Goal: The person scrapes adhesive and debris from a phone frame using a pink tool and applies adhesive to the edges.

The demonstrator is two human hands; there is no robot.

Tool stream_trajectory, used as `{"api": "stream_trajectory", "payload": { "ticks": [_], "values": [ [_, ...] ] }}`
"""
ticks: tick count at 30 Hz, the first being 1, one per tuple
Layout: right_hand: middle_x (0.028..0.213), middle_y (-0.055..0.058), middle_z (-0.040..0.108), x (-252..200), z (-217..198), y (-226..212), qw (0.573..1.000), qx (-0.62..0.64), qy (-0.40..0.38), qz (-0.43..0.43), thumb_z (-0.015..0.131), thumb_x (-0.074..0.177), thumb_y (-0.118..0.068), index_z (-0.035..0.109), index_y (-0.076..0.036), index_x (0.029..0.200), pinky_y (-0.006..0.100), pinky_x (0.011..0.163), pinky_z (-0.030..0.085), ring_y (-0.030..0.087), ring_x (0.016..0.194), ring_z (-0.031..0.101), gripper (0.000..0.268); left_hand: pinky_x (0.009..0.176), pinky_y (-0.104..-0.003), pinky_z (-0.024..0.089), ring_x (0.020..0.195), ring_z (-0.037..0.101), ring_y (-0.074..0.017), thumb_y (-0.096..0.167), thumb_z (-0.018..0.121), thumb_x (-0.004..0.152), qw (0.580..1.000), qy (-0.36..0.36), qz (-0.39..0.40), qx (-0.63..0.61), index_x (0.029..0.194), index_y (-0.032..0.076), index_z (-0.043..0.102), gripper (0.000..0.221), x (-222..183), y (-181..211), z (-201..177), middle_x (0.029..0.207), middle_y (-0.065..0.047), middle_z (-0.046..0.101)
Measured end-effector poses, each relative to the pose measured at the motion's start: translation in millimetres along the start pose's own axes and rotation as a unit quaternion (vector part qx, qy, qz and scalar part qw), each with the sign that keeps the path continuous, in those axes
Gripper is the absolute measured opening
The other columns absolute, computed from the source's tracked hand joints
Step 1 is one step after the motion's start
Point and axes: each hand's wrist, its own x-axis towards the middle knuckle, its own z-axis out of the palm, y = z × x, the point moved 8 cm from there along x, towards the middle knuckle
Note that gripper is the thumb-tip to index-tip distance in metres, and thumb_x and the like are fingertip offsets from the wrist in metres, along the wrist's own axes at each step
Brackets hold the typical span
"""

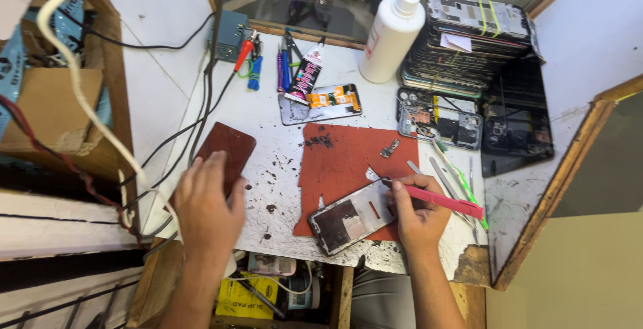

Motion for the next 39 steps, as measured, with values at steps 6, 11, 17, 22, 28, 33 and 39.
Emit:
{"api": "stream_trajectory", "payload": {
  "ticks": [6,11,17,22,28,33,39],
  "values": [
    [0.085,0.007,0.071,1.0,-3.5,0.8,1.0,0.029,0.006,0.005,0.073,0.094,-0.005,0.065,0.0,0.103,0.023,0.066,0.055,0.01,0.072,0.068,0.013,0.122,-0.05,0.031,0.124,0.061,-0.0245,0.022,0.074,0.094,0.996,0.085,-0.024,-0.017,0.132,0.006,0.066,0.042,6.5,11.3,-19.3,0.127,-0.008,0.071],
    [0.089,0.009,0.073,1.3,-5.7,2.1,0.998,0.06,-0.004,0.011,0.074,0.092,-0.001,0.067,0.001,0.102,0.025,0.066,0.056,0.012,0.074,0.069,0.012,0.104,-0.042,0.043,0.111,0.063,-0.0271,0.018,0.074,0.092,0.954,0.07,0.105,-0.271,0.114,0.01,0.072,0.023,6.8,86.7,-14.0,0.11,-0.007,0.073],
    [0.096,0.014,0.074,-10.2,-2.7,-4.1,0.985,0.142,-0.091,0.027,0.074,0.089,0.003,0.067,0.003,0.102,0.028,0.068,0.058,0.016,0.077,0.07,0.015,0.094,-0.044,0.042,0.107,0.057,-0.0322,0.019,0.071,0.09,0.874,-0.045,0.184,-0.446,0.115,-0.003,0.067,0.034,11.0,162.7,-6.3,0.107,-0.015,0.066],
    [0.096,0.018,0.074,-13.7,-3.8,-6.4,0.975,0.191,-0.092,0.06,0.073,0.09,0.004,0.065,0.004,0.103,0.031,0.068,0.059,0.02,0.076,0.07,0.015,0.081,-0.041,0.041,0.084,0.06,-0.0229,0.018,0.067,0.093,0.885,-0.152,0.177,-0.404,0.083,0.009,0.07,0.014,14.9,166.9,24.1,0.082,-0.003,0.068],
    [0.09,0.011,0.072,1.7,-10.1,-2.0,0.988,0.123,-0.039,0.084,0.074,0.085,0.004,0.06,-0.001,0.105,0.028,0.068,0.06,0.015,0.074,0.07,0.024,0.079,-0.04,0.039,0.081,0.057,-0.0236,0.025,0.073,0.092,0.925,-0.123,0.124,-0.338,0.076,0.008,0.066,0.024,31.4,150.7,38.8,0.076,-0.004,0.063],
    [0.078,0.001,0.069,8.4,11.0,11.7,0.987,-0.062,-0.089,0.119,0.082,0.077,-0.002,0.067,-0.002,0.094,0.021,0.06,0.051,0.004,0.066,0.063,0.022,0.073,-0.04,0.036,0.079,0.056,-0.0231,0.03,0.084,0.069,0.912,-0.137,0.158,-0.354,0.089,0.01,0.071,0.031,35.9,160.5,42.5,0.076,-0.001,0.063],
    [0.075,-0.001,0.069,7.2,15.8,3.5,0.986,-0.118,-0.092,0.076,0.082,0.077,-0.004,0.07,-0.003,0.09,0.02,0.058,0.048,0.003,0.064,0.059,0.018,0.076,-0.039,0.037,0.077,0.056,-0.0201,0.031,0.086,0.072,0.919,-0.166,0.152,-0.324,0.079,0.014,0.072,0.023,35.1,158.4,54.4,0.071,0.003,0.063]
  ]
}}
